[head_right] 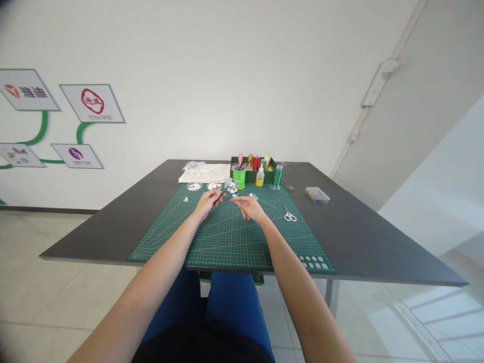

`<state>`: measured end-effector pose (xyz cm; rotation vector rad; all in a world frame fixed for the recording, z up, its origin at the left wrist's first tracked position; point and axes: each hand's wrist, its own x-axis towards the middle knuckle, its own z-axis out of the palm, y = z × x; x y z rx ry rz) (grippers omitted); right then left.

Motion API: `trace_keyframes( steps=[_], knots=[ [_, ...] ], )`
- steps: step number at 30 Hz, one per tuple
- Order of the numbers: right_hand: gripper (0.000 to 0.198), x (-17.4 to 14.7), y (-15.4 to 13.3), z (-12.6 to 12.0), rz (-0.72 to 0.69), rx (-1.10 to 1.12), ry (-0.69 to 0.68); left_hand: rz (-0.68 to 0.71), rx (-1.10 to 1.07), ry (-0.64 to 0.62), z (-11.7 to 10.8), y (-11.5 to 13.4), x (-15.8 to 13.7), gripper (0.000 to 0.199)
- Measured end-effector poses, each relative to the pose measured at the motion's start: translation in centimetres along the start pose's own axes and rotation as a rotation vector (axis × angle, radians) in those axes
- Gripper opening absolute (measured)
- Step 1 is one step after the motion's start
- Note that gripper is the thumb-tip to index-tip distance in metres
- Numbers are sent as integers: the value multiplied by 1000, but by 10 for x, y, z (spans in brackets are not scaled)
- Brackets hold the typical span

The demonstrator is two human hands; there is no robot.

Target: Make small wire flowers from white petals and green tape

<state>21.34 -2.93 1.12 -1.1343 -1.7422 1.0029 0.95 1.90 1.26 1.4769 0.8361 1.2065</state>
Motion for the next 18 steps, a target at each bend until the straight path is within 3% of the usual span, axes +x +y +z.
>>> trace_keyframes(
  steps=[18],
  knots=[
    [49,-1,-2,0,4,4,0,50,122,-6,-4,-8,1,47]
  ],
)
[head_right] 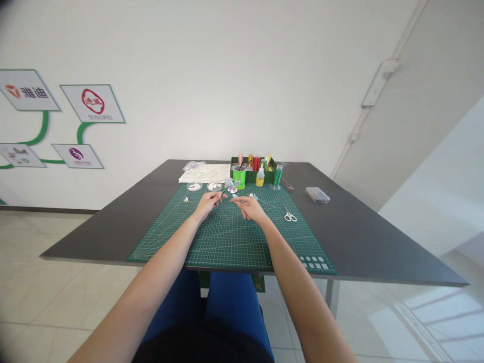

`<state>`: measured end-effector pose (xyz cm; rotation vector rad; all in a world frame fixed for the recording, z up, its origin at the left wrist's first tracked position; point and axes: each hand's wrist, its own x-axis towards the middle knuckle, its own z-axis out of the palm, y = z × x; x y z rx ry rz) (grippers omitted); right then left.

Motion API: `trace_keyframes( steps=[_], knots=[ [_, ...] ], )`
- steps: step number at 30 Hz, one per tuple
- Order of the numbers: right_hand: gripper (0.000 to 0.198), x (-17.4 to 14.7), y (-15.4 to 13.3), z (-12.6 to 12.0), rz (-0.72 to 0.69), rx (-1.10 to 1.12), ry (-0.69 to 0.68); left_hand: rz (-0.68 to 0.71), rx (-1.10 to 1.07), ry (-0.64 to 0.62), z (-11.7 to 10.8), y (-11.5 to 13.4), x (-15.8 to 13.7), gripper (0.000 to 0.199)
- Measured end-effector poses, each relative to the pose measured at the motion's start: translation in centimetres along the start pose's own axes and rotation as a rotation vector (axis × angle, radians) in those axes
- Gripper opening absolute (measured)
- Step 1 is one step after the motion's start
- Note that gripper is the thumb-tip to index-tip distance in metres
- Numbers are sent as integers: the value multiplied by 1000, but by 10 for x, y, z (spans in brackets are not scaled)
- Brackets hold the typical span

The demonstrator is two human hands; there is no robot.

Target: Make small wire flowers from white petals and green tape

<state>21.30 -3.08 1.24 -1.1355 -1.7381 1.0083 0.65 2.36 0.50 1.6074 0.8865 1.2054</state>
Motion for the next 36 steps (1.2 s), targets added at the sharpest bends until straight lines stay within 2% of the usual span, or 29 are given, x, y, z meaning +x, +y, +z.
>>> trace_keyframes(
  steps=[10,36],
  knots=[
    [49,1,1,0,-5,2,0,-29,-20,13,0,0,1,51],
    [49,1,1,0,-2,9,12,2,98,32,0,1,0,40]
  ],
)
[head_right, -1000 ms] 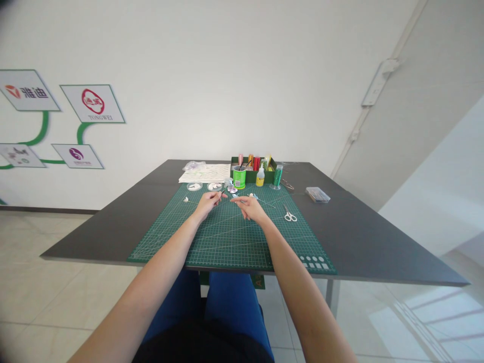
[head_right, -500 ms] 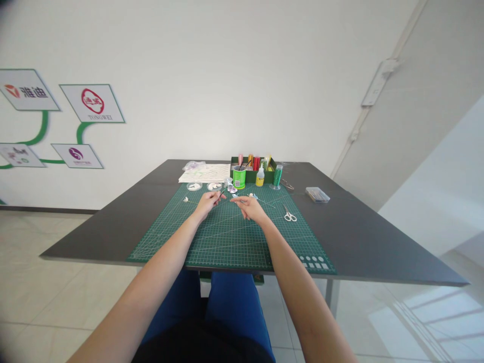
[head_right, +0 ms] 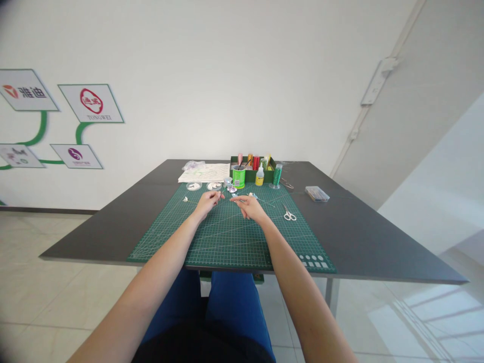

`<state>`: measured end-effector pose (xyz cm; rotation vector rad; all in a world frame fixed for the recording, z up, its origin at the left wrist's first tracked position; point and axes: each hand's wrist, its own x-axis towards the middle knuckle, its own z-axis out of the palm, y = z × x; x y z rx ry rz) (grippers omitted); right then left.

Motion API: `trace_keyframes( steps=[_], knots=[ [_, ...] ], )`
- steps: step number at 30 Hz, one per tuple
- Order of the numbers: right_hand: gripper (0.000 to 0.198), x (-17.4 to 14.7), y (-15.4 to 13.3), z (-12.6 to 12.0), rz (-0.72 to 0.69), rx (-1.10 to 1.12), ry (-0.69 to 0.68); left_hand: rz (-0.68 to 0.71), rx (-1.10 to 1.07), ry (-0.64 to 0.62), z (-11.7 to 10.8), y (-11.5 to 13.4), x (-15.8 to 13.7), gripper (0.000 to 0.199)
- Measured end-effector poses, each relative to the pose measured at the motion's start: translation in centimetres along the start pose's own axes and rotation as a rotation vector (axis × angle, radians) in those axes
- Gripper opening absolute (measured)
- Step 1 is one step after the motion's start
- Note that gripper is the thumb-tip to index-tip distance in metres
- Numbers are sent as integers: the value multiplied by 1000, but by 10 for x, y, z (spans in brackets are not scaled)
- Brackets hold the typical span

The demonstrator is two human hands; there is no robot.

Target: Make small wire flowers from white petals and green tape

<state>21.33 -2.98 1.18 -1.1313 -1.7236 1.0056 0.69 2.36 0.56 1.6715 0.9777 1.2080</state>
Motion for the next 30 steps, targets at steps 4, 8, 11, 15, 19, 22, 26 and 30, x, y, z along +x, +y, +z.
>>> trace_keyframes(
  steps=[4,8,11,15,19,22,26,30],
  knots=[
    [49,0,-1,0,0,3,-2,1,-6,-1,0,-1,1,40],
    [49,0,-2,1,11,10,1,-24,-29,-1,1,-1,0,38],
    [49,0,-2,0,4,6,-4,-51,-57,0,1,1,-1,37],
    [49,0,-1,0,-4,-2,-7,-74,-94,12,2,5,-2,34],
    [49,-1,-3,0,2,-1,-4,-84,-114,19,2,6,-3,33],
    [49,-1,-4,1,8,3,-5,-86,-127,17,2,6,-3,33],
    [49,-2,-4,0,9,2,0,-101,-132,16,2,7,-3,33],
    [49,-1,-4,0,0,8,-5,-100,-120,24,2,7,-3,33]
  ],
)
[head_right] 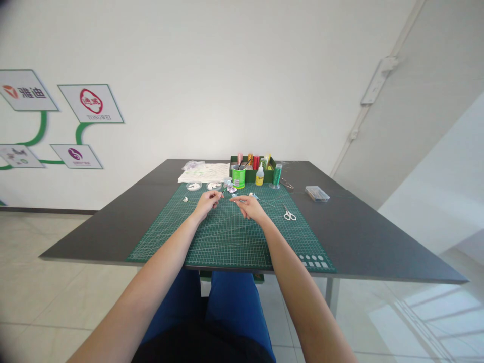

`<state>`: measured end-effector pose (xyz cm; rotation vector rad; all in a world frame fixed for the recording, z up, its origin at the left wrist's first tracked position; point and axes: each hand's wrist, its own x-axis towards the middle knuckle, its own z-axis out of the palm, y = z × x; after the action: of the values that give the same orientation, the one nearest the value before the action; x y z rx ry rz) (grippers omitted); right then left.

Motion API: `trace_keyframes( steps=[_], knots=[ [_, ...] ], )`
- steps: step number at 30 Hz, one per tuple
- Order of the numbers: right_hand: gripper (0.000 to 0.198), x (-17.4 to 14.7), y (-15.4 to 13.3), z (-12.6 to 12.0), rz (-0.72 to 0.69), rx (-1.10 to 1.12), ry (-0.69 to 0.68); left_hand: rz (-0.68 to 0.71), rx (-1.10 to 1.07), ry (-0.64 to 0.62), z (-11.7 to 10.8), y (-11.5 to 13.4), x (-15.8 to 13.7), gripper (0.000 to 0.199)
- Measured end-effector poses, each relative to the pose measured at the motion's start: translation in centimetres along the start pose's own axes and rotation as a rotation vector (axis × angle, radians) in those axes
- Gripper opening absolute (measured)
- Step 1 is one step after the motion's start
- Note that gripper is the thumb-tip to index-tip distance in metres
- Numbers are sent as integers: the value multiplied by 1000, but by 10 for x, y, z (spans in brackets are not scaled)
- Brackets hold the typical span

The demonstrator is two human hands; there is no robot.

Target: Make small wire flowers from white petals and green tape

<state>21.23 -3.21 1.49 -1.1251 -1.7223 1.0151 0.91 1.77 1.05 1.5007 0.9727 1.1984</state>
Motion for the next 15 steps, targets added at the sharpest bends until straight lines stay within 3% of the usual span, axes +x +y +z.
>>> trace_keyframes(
  steps=[15],
  knots=[
    [49,0,0,0,1,6,0,20,-30,-4,1,1,0,36]
  ],
)
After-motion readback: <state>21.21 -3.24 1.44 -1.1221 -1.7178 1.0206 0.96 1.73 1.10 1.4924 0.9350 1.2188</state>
